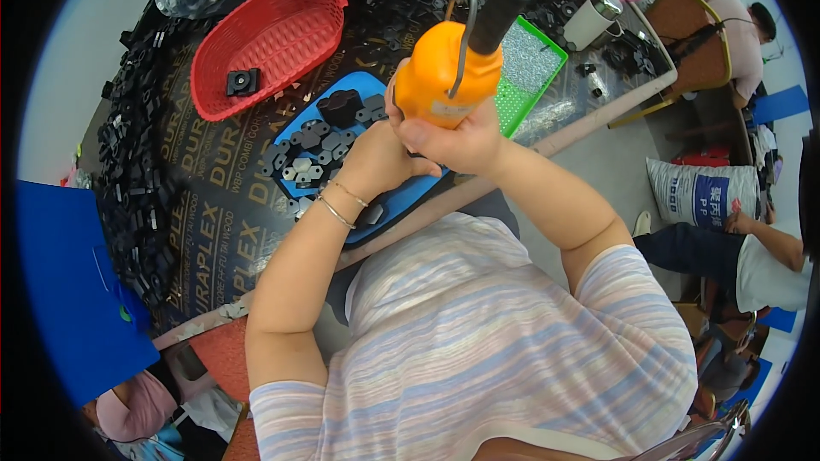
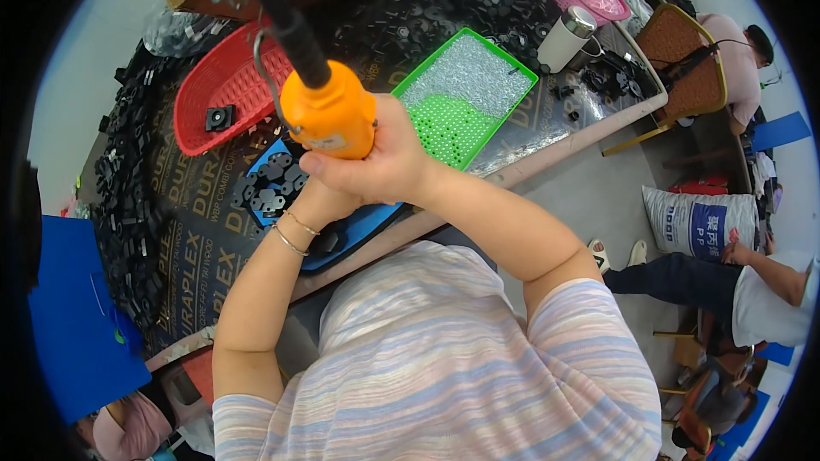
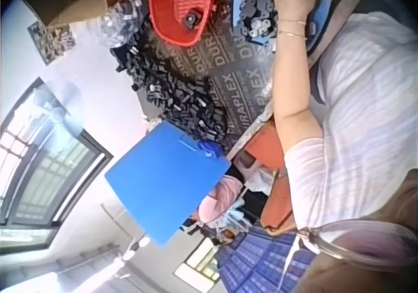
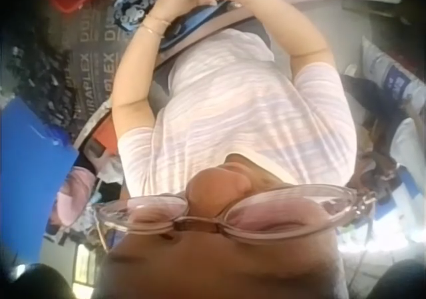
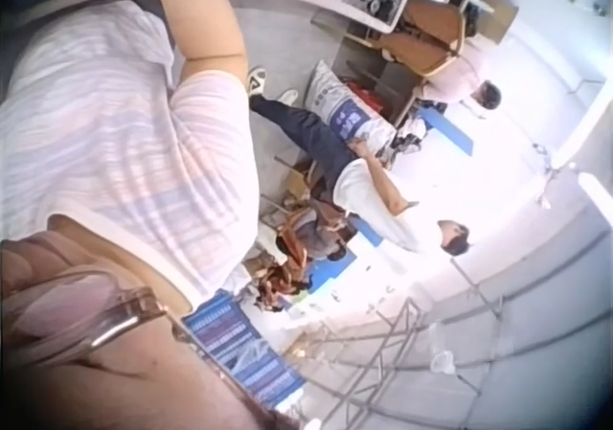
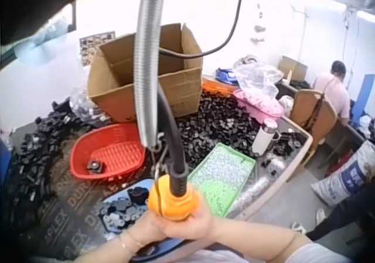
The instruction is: Assemble small black plastic components using an electric screwdriver in a factory setting.
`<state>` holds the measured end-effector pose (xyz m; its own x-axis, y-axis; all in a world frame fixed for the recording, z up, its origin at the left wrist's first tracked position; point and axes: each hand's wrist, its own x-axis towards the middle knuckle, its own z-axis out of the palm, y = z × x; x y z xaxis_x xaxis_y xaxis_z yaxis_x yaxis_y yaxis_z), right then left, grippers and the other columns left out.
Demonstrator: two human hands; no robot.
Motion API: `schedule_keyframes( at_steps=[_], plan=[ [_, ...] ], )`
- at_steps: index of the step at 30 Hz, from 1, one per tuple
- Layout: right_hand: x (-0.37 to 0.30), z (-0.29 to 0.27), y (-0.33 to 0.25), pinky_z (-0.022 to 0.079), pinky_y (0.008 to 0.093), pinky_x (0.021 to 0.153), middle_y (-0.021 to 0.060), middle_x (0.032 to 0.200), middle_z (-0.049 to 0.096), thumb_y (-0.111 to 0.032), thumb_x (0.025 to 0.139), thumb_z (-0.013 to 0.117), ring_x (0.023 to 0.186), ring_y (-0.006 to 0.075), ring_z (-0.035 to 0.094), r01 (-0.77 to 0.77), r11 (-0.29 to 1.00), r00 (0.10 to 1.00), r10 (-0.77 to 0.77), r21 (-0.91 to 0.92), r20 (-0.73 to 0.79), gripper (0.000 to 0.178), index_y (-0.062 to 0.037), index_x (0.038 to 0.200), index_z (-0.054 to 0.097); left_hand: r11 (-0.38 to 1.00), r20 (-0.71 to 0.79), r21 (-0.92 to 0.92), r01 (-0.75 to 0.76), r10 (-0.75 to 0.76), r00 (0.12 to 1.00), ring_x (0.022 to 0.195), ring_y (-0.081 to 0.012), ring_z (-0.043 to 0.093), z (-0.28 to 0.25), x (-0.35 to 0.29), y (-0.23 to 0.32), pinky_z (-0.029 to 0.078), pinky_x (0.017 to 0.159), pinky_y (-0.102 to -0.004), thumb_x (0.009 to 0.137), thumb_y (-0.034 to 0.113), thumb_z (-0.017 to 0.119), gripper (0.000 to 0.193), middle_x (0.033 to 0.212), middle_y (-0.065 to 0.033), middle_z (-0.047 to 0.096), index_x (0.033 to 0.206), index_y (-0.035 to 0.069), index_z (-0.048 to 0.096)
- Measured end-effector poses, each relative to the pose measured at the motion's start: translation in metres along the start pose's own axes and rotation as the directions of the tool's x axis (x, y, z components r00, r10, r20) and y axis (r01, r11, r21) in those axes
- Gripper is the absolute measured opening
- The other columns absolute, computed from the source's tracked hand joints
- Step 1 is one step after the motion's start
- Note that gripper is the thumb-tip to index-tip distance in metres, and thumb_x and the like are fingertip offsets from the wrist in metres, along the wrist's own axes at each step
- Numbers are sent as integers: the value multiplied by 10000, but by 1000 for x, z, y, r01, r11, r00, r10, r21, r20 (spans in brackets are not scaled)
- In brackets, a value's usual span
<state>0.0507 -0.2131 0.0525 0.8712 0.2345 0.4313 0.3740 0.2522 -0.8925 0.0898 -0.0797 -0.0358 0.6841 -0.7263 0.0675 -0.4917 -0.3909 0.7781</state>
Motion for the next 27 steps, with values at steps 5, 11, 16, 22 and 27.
schedule_keyframes(
  at_steps=[5,11,16,22,27],
  plan=[
    [6,0,5,470,254,693,59,847,635,-128,670,744,743,127,601,241,940,968,-250,-240,-6,350,-6,965,599,991,-160,42,-129,134,978,884,-317,601,2,-2,2,494,732,-386,665,354,725,471,1017,-136,616,1052,122,589],
    [6,1,7,474,252,693,61,841,636,-129,674,739,733,129,602,169,981,982,-176,-98,-66,345,-6,965,601,990,-86,103,-98,106,991,958,-305,575,-3,-2,10,483,774,-382,653,340,738,513,1062,-116,603,1097,144,570],
    [1,-1,9,473,249,696,58,836,633,-139,685,736,744,121,596,148,988,985,-150,-32,-80,343,-6,969,597,991,-74,88,-103,110,991,948,-315,573,-3,-1,9,478,785,-387,618,338,767,557,1088,-121,588,1097,127,575],
    [3,-6,5,483,296,719,105,937,566,-108,742,691,805,153,563,66,997,998,-65,25,-26,397,-24,1065,476,985,-35,149,-84,90,995,907,-318,587,-3,-3,11,477,743,-396,618,308,773,477,953,-134,629,1003,78,611],
    [3,-12,-23,474,256,595,132,914,550,-209,770,656,659,165,576,145,969,987,-129,198,-92,365,19,1013,506,931,57,358,65,-92,994,825,-321,586,-10,-6,28,467,704,-413,590,293,780,428,828,-124,635,905,43,632]
  ],
)
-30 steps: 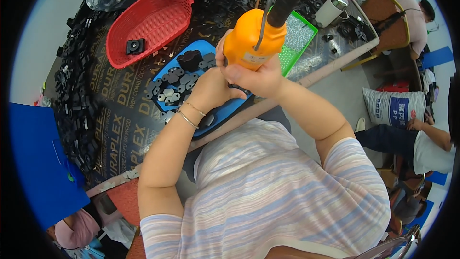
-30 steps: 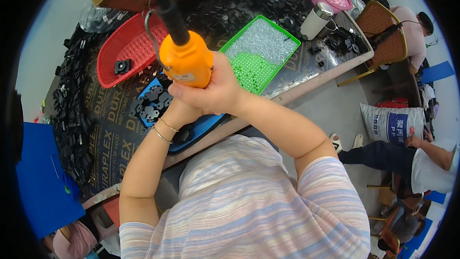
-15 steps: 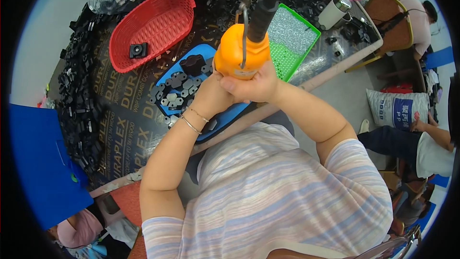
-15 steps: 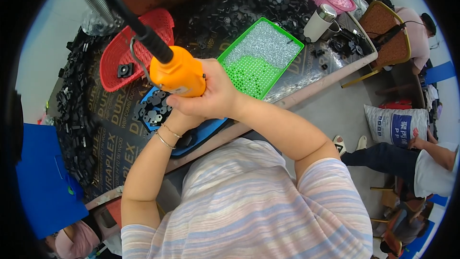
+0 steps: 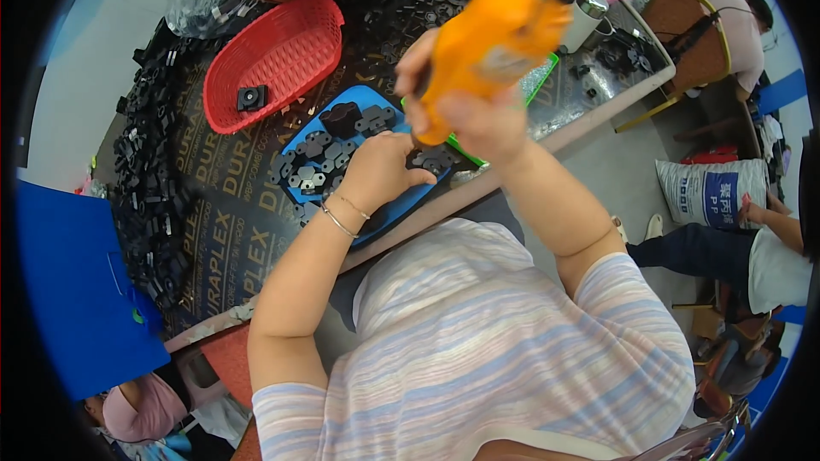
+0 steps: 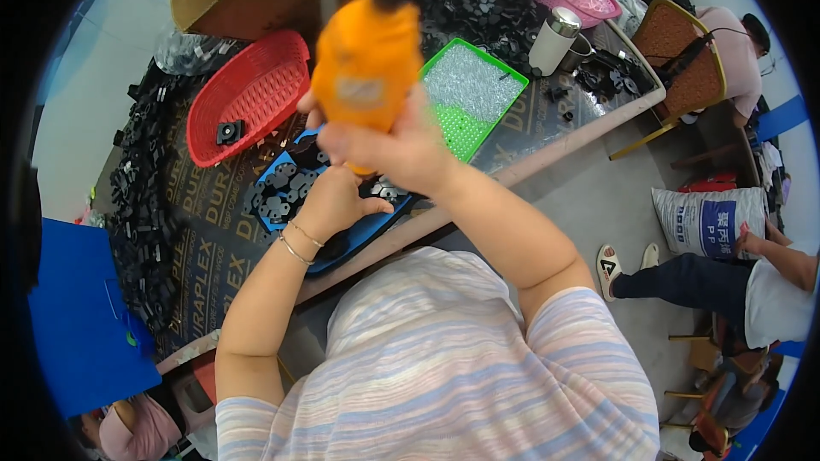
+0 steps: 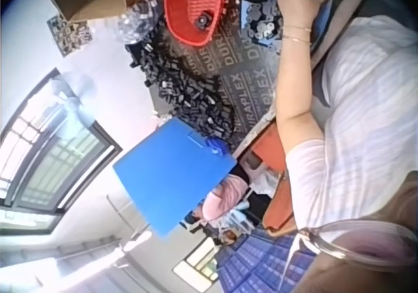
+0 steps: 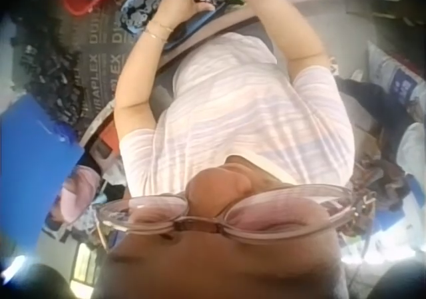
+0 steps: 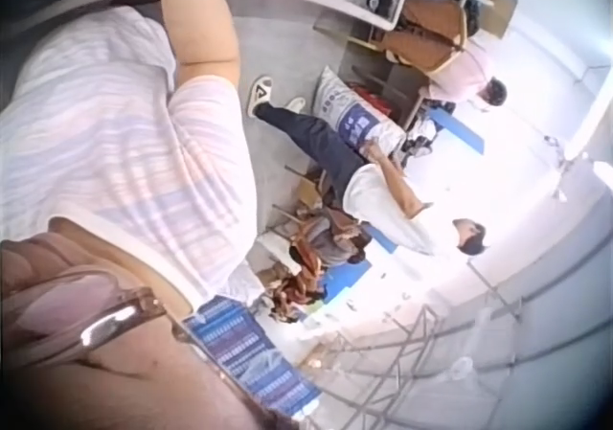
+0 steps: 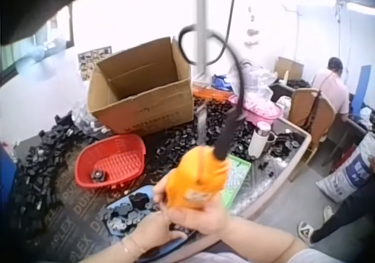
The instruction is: Assemble small black plastic components using an electric screwdriver in a factory setting.
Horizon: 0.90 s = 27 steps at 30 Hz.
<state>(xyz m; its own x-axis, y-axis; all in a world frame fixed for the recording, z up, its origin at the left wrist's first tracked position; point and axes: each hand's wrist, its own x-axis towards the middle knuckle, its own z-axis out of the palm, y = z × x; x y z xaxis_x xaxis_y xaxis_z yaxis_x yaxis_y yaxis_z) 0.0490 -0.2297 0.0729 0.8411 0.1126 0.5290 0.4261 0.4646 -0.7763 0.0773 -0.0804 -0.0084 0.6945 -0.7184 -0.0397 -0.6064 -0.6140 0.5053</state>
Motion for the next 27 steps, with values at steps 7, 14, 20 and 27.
schedule_keyframes(
  at_steps=[7,14,20,27],
  plan=[
    [-19,-46,-23,440,316,615,125,941,510,-295,807,592,654,178,543,191,981,972,-184,33,-143,385,-28,1059,478,969,-261,92,-231,247,933,803,-285,574,-29,-18,17,458,739,-362,571,202,791,451,845,-107,625,972,75,630],
    [-28,-60,-19,437,306,619,129,912,528,-253,814,586,649,179,543,184,975,932,-213,-124,-293,361,5,1044,477,894,-611,435,109,204,765,1027,-324,493,-109,-4,-15,387,868,-415,558,245,808,825,1157,-143,520,1255,53,410],
    [-23,-66,-5,460,273,601,144,899,552,-88,795,588,641,181,561,163,958,928,-230,-234,-293,283,28,1029,478,931,-309,359,71,47,950,1122,-271,443,-41,4,-11,258,989,-477,594,264,780,523,1159,-104,523,1042,66,598],
    [-22,-68,8,458,270,575,138,883,562,-61,787,607,617,166,559,114,941,933,-211,-319,-290,275,18,1022,487,968,-190,226,112,-69,979,1046,-263,494,-38,8,0,242,980,-501,590,237,757,379,1028,-103,595,920,82,655]
  ],
)
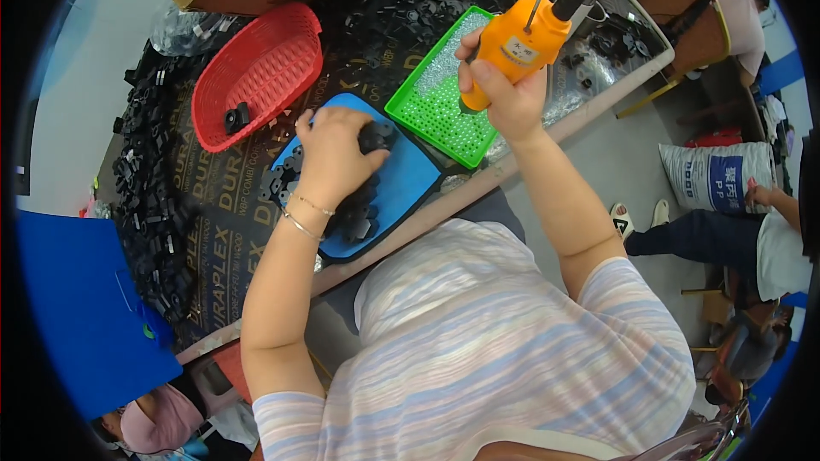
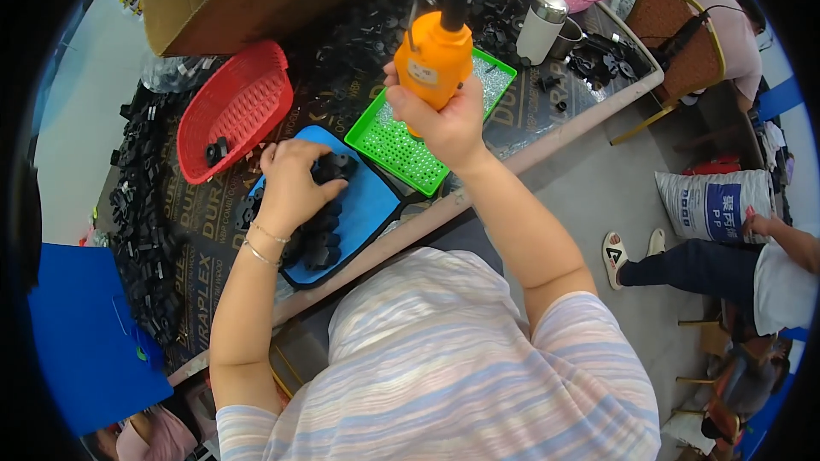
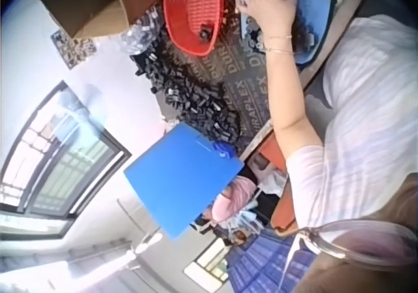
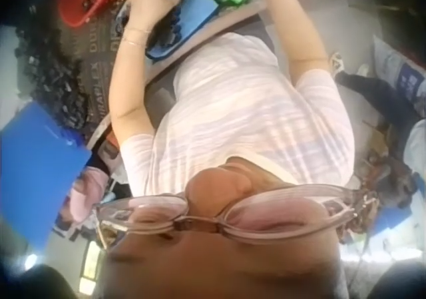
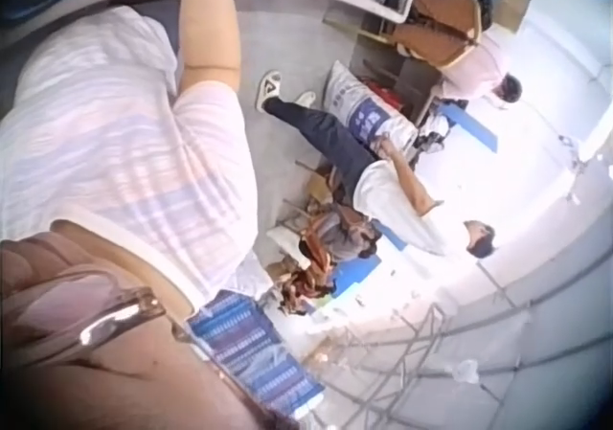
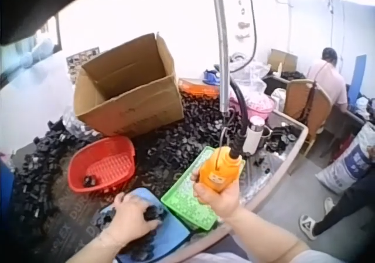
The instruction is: Assemble small black plastic components using an electric screwdriver in a factory setting.
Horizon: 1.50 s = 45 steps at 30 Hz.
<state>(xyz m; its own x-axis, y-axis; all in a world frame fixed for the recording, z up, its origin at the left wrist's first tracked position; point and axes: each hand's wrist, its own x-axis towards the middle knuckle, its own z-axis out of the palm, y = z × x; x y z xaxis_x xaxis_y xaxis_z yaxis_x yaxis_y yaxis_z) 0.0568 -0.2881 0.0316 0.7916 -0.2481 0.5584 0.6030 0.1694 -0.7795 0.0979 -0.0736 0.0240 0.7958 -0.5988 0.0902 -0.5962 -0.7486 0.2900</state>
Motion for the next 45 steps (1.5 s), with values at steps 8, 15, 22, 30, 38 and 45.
schedule_keyframes(
  at_steps=[8,15,22,30,38,45],
  plan=[
    [1,1,7,464,261,569,133,880,565,-47,792,602,618,152,555,-30,1000,999,30,-8,-24,252,23,1012,500,982,123,-181,-56,79,989,935,-270,538,19,-9,31,266,967,-459,611,264,761,412,833,-110,626,935,40,643],
    [2,4,6,463,256,563,122,883,568,-42,794,595,606,145,554,-3,1000,1000,3,-17,-5,238,24,1004,503,976,98,-206,-75,96,990,921,-274,543,19,-12,30,268,964,-456,596,270,774,432,818,-114,623,934,38,640],
    [2,3,9,452,240,529,89,813,571,-39,792,586,571,126,544,-37,998,999,35,-51,-34,190,22,960,520,976,78,-210,-53,71,994,940,-269,544,16,-15,33,252,978,-462,591,277,780,472,827,-122,618,968,38,629],
    [11,8,-1,439,246,524,92,799,565,-49,801,571,566,134,545,-104,994,995,104,-21,-13,170,19,951,526,975,100,-218,-49,72,992,900,-258,571,21,-18,26,249,987,-458,612,283,766,451,874,-91,647,974,43,642],
    [4,38,-37,434,249,526,147,871,536,-197,801,580,562,161,534,-126,982,972,95,138,215,304,26,985,487,948,50,-310,-66,85,995,873,-273,594,35,-22,17,288,983,-463,630,281,758,434,884,-111,646,985,60,643],
    [-7,51,-28,443,241,537,140,879,538,-120,785,578,578,148,538,-150,979,976,124,140,178,268,27,989,485,954,32,-290,-79,93,995,858,-287,594,33,-21,21,319,968,-468,637,266,756,418,851,-121,637,981,60,638]
  ],
)
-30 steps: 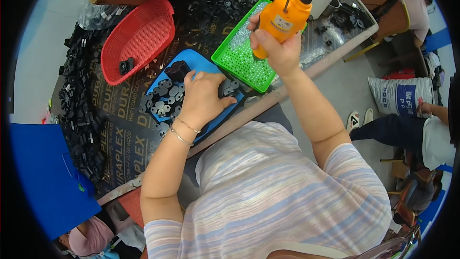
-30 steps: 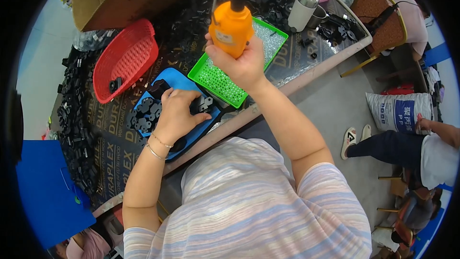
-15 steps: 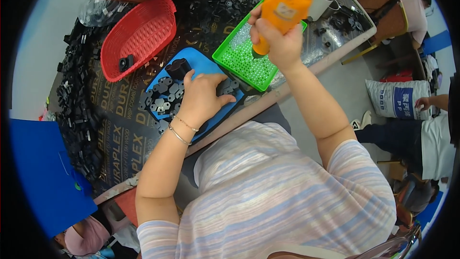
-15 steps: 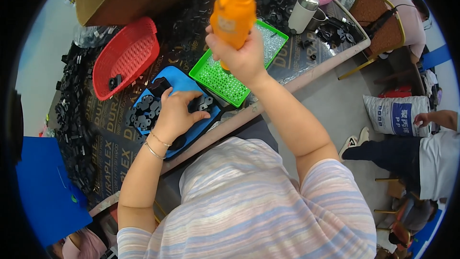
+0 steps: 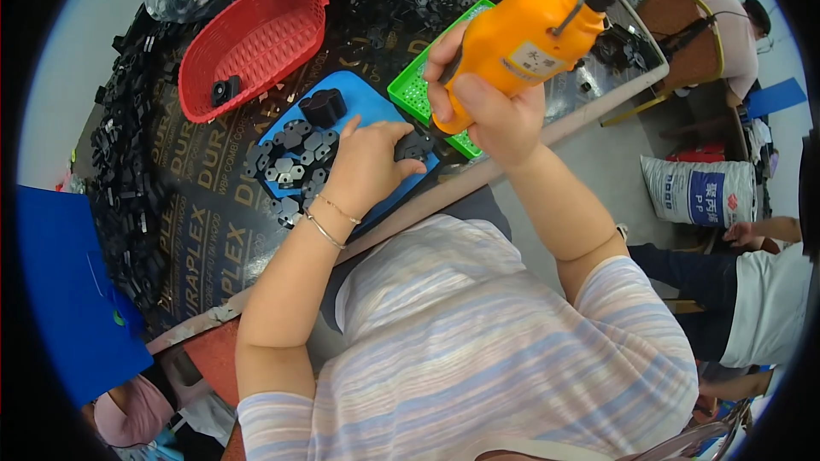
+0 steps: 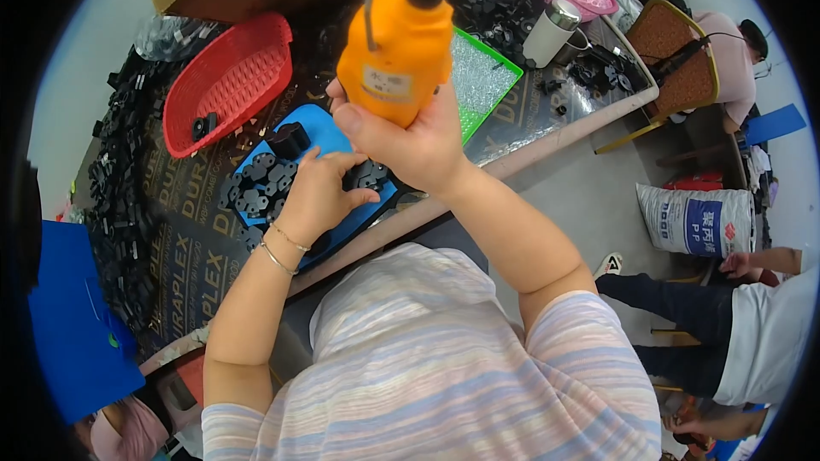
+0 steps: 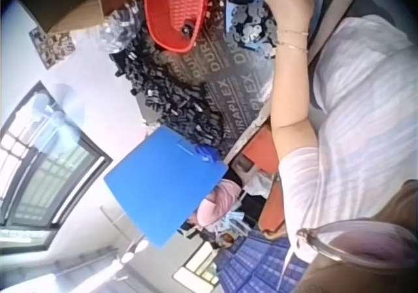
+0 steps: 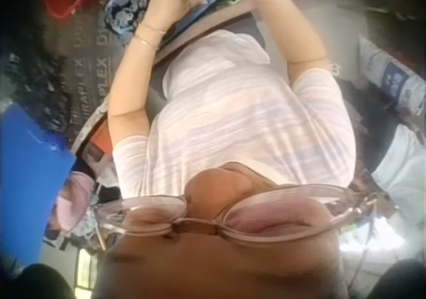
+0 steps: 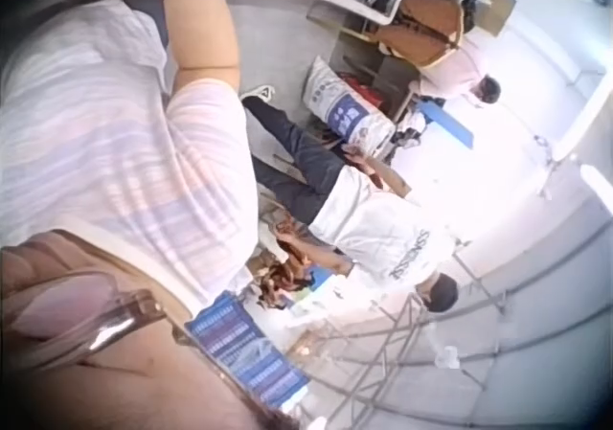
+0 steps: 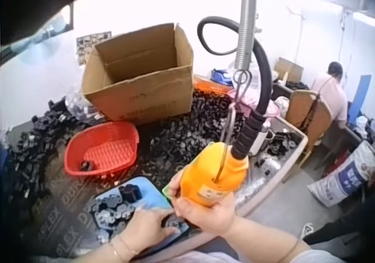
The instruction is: Assemble small black plastic components using an electric screwdriver in a factory setting.
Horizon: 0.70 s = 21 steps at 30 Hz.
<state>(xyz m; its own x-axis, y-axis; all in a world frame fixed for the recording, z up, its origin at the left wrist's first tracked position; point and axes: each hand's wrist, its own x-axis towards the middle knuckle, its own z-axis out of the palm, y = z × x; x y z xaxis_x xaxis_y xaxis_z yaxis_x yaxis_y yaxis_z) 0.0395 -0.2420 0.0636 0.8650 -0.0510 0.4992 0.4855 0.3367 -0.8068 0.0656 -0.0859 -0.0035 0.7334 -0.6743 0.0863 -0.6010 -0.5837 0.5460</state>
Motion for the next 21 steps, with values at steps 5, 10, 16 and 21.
schedule_keyframes(
  at_steps=[5,10,16,21],
  plan=[
    [-6,2,7,437,235,532,114,853,529,-116,788,605,585,133,538,-27,996,1000,27,-88,1,248,15,960,484,1000,0,-7,3,-3,1000,855,-286,594,2,-1,-2,323,967,-470,640,260,755,406,843,-120,634,978,67,638],
    [-9,1,14,416,215,509,73,771,509,-69,782,590,568,111,510,-38,990,995,50,-139,84,194,10,918,478,999,21,-19,-36,36,999,862,-284,593,5,0,-5,326,962,-463,661,236,742,381,842,-120,632,985,69,632],
    [-5,7,20,477,243,674,47,837,633,-83,702,695,731,103,596,4,986,999,3,-166,37,294,6,961,587,998,-14,-55,-24,23,1000,866,-294,588,6,1,-3,336,938,-462,681,217,726,360,837,-118,629,969,44,598],
    [-8,4,18,483,244,680,54,840,637,-94,704,696,734,108,602,-64,995,997,67,-73,30,309,11,972,583,1000,1,3,-23,23,1000,851,-292,586,5,-3,3,343,928,-461,691,216,720,340,818,-116,620,952,42,589]
  ],
)
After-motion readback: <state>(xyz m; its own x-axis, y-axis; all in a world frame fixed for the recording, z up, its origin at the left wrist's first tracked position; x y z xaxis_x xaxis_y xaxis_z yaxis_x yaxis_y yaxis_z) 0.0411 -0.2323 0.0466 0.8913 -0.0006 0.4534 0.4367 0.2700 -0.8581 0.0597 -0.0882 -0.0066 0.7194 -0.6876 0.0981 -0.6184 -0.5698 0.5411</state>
